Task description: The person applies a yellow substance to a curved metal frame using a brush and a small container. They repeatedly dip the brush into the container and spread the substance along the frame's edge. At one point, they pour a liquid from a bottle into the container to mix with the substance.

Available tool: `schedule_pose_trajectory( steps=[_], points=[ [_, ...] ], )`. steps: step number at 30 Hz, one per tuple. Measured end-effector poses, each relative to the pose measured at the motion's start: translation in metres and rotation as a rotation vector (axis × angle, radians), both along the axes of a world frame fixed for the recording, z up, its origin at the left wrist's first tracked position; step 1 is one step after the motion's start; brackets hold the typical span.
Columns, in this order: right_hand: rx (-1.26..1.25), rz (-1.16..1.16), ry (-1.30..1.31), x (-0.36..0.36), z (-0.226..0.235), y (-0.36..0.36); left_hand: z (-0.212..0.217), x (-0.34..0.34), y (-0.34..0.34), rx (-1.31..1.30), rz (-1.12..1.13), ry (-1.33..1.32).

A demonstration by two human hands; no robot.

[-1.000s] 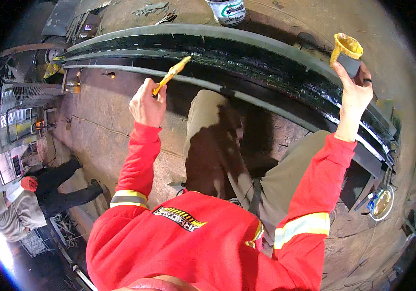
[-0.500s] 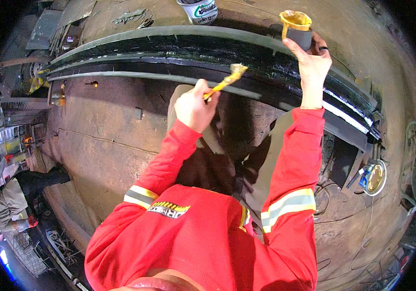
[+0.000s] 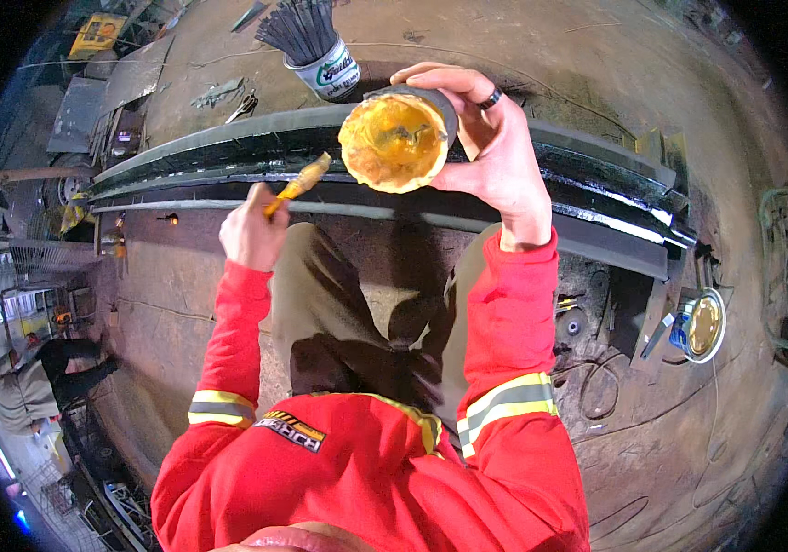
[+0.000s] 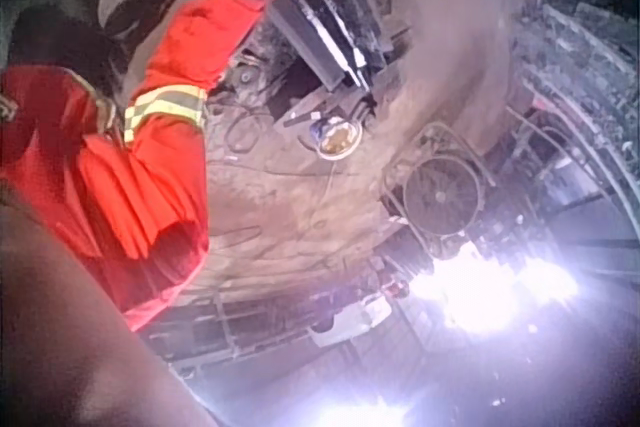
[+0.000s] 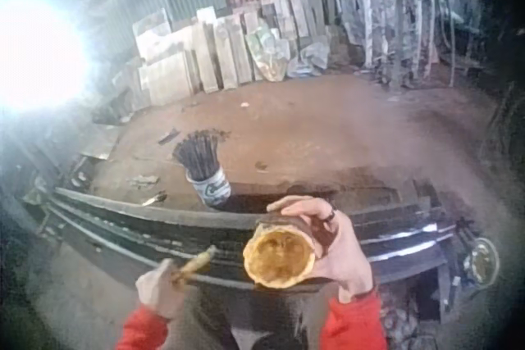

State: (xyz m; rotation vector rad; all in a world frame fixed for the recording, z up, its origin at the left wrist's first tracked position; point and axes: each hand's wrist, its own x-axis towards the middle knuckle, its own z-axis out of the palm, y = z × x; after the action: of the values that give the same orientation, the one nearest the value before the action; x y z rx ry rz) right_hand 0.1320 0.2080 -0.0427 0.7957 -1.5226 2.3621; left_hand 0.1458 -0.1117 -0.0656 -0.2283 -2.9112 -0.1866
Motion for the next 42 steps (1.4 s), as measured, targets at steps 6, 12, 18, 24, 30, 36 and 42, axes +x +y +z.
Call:
schedule_pose_trajectory(
  steps=[6, 12, 18, 24, 30, 36, 42],
  points=[
    [0.029, -0.265, 0.11, 0.002, -0.007, 0.017, 0.008, 0.018, 0.078, 0.306, -0.166, -0.168],
    [-0.074, -0.474, -0.077, 0.0, -0.036, 0.041, -0.016, 0.007, 0.052, 0.173, 0.03, -0.15],
    [-0.09, -0.598, -0.113, -0.007, -0.047, 0.061, 0.015, 0.02, 0.074, -0.104, 0.068, -0.005],
    [-0.089, -0.655, -0.222, -0.004, -0.052, 0.082, 0.061, -0.01, 0.116, -0.009, -0.354, -0.223],
    [-0.211, -0.688, -0.244, -0.009, -0.041, 0.077, 0.032, -0.07, 0.19, -0.6, -0.713, -0.411],
    [-0.094, -0.604, -0.179, -0.006, -0.069, 0.094, 0.074, -0.085, 0.195, -0.435, -0.647, -0.459],
    [-0.14, -0.56, -0.256, 0.004, -0.053, 0.075, 0.036, -0.091, 0.131, -0.402, -0.745, -0.383]
  ],
)
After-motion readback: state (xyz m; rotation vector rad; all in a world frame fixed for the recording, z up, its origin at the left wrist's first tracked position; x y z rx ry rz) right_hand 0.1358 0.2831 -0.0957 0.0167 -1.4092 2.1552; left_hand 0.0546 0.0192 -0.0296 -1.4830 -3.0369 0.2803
